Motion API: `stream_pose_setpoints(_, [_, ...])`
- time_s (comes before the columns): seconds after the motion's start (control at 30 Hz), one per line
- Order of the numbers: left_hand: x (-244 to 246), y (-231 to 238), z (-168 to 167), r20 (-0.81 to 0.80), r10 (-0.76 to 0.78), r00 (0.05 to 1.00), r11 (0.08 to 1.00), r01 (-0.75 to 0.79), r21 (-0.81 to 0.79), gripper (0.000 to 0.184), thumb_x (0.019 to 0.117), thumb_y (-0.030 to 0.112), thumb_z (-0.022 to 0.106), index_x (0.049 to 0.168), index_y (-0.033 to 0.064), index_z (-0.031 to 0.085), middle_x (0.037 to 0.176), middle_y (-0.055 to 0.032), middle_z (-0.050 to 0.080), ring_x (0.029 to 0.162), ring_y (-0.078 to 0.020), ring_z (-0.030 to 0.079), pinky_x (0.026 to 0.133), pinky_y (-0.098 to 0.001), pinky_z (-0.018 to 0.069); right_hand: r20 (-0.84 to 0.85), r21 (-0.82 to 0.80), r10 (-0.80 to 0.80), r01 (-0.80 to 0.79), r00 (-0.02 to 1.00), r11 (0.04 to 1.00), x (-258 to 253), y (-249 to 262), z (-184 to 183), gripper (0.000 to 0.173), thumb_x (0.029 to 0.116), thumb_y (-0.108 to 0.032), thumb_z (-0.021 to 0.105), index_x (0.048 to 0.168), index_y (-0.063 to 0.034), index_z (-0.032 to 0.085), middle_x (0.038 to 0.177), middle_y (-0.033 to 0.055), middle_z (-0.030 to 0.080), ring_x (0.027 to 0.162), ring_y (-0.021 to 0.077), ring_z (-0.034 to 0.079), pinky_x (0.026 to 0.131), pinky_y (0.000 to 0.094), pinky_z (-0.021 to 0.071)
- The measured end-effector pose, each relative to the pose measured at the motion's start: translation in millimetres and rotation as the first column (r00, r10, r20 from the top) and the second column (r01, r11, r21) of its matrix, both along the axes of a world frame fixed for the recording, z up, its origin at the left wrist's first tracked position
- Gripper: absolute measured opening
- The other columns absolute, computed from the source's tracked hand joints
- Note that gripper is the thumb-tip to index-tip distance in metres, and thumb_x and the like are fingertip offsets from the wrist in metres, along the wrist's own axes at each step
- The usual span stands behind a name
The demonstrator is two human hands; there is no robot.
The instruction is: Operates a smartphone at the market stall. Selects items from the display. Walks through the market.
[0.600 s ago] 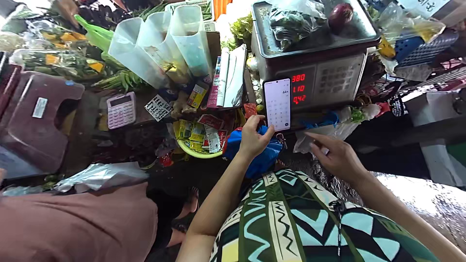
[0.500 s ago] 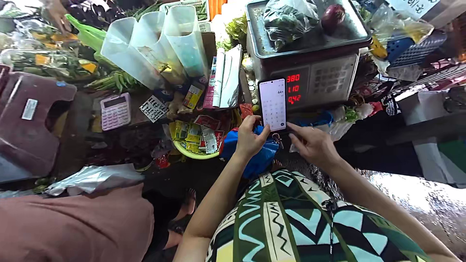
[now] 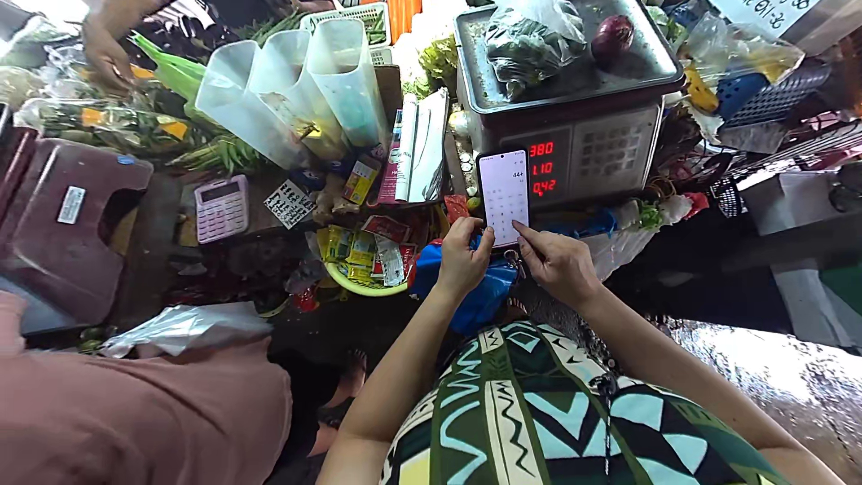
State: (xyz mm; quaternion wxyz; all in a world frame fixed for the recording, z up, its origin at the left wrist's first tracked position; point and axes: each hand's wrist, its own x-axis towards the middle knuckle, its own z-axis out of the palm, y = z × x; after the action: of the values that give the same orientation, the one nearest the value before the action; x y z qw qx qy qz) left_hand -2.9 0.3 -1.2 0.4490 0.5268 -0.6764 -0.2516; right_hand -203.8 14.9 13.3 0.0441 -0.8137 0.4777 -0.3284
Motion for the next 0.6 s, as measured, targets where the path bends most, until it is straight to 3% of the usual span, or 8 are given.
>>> stream_pose_setpoints(0.07, [1.4,0.9,1.8,-0.046,-0.006,0.999,1.000,0.007,0.027,0.024,0.1009,0.020,0.056,0.104,0.0014,0.070,0.094,-0.0081,0.065,0.087,-0.0140,0.063,0.078,-0.0309,0.0538,0.006,-0.001,-0.018,0.018,1.000,1.000,0.4,1.2,-4.6,0.037,0.1050,-0.024,0.049,0.132,-0.0135,0.071,0.071,0.0075,0.068,0.063,0.0229,0.065,0.057,0.0406,0.0528])
stream_pose_setpoints(0.17, [14.5,3.5,11.2,-0.184,-0.019,0.983,0.995,0.037,0.096,0.028,0.1023,0.023,0.055,0.118,0.0032,0.067,0.107,-0.0080,0.065,0.091,-0.0113,0.063,0.080,-0.0291,0.0546,0.064,-0.026,-0.045,0.047,0.997,0.999,0.1,8.6,-4.5,0.036,0.1045,-0.022,0.048,0.125,-0.0098,0.074,0.074,0.0095,0.071,0.065,0.0243,0.068,0.058,0.0432,0.0545])
stream_pose_setpoints(0.27, [42.0,0.7,26.9,-0.225,0.030,0.974,0.998,-0.017,0.059,0.030,0.1014,0.021,0.056,0.123,0.0022,0.064,0.109,-0.0093,0.065,0.089,-0.0128,0.066,0.078,-0.0309,0.0581,0.024,-0.018,-0.093,0.094,0.995,0.995,-4.8,12.8,-8.7,0.037,0.1040,-0.024,0.048,0.124,-0.0083,0.075,0.075,0.0120,0.072,0.064,0.0281,0.070,0.056,0.0468,0.0552])
stream_pose_setpoints(0.33, [75.3,-10.3,48.1,-0.136,0.142,0.980,0.990,-0.142,0.010,0.028,0.1004,0.019,0.059,0.122,0.0024,0.064,0.109,-0.0098,0.066,0.088,-0.0135,0.066,0.077,-0.0313,0.0579,0.060,-0.042,-0.073,0.076,0.996,0.996,-3.1,12.6,-4.5,0.038,0.1039,-0.024,0.048,0.124,-0.0066,0.075,0.075,0.0131,0.071,0.064,0.0291,0.069,0.055,0.0475,0.0541])
stream_pose_setpoints(0.4, [122.0,-28.6,76.2,0.018,0.296,0.955,0.955,-0.295,-0.033,0.031,0.0998,0.019,0.062,0.125,0.0021,0.064,0.117,-0.0137,0.066,0.097,-0.0189,0.068,0.084,-0.0368,0.0589,0.098,-0.074,-0.052,0.059,0.994,0.996,-2.9,10.7,4.4,0.039,0.1039,-0.023,0.047,0.123,-0.0029,0.074,0.076,0.0153,0.071,0.064,0.0301,0.068,0.057,0.0480,0.0544])
stream_pose_setpoints(0.5, [197.7,-66.2,122.9,0.185,0.494,0.850,0.870,-0.482,-0.108,0.037,0.0996,0.020,0.061,0.131,-0.0006,0.061,0.126,-0.0204,0.063,0.107,-0.0267,0.067,0.090,-0.0424,0.0578,0.118,-0.084,-0.069,0.079,0.991,0.993,-12.0,8.7,11.8,0.040,0.1041,-0.022,0.046,0.124,0.0010,0.072,0.077,0.0189,0.070,0.064,0.0322,0.067,0.060,0.0476,0.0542])
stream_pose_setpoints(0.6, [261.9,-115.1,171.0,0.277,0.598,0.752,0.801,-0.566,-0.195,0.037,0.0999,0.012,0.055,0.133,-0.0043,0.059,0.131,-0.0230,0.063,0.113,-0.0300,0.066,0.096,-0.0439,0.0554,0.102,-0.022,-0.061,0.063,0.993,0.998,-29.7,9.4,14.8,0.039,0.1052,-0.020,0.046,0.125,0.0041,0.070,0.081,0.0214,0.071,0.067,0.0320,0.067,0.065,0.0447,0.0554])
